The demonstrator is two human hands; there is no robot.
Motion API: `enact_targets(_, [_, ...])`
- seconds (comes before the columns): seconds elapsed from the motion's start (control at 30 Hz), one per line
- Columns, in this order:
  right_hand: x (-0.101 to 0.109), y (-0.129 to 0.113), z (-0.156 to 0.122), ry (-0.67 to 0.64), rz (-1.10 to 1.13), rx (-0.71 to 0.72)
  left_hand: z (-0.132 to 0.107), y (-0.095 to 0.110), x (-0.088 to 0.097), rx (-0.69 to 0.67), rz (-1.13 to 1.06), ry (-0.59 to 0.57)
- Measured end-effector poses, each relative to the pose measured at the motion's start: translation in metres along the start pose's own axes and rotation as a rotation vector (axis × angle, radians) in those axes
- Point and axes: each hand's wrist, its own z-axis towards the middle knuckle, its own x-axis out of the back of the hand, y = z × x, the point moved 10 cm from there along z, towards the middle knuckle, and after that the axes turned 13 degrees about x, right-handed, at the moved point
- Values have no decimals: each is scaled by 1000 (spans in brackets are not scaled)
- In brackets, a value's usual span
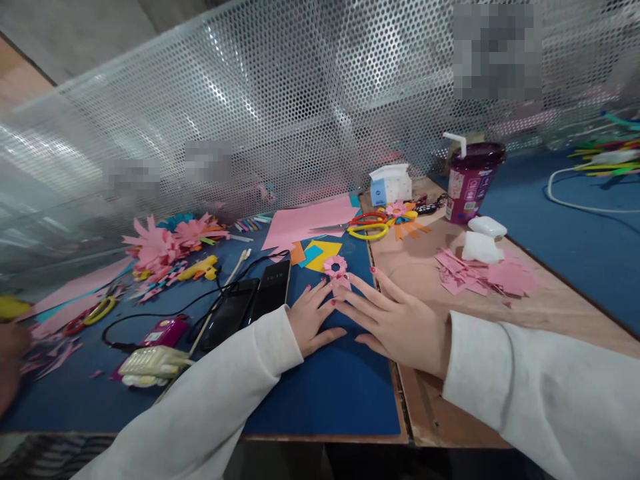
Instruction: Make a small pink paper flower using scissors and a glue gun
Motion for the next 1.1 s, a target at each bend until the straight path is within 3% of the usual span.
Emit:
enact_targets(0.23, [-7,3,-2,-23,35,-9,-1,4,10,-13,28,58])
enact_targets(0.37, [-10,12,-6,-42,50,-108,-3,2,8,12,7,76])
enact_targets(0.53, [-7,-4,1,-22,90,70,-3,-2,4,44,-20,68])
enact_targets(0.7, [-11,13,-5,-54,46,-104,-1,-4,5,64,-23,50])
enact_targets(0.87, [-10,1,-2,-29,70,24,-1,-1,6,30,-6,51])
enact_targets(1.1, [-18,16,-10,-73,105,-146,0,-2,10,41,0,62])
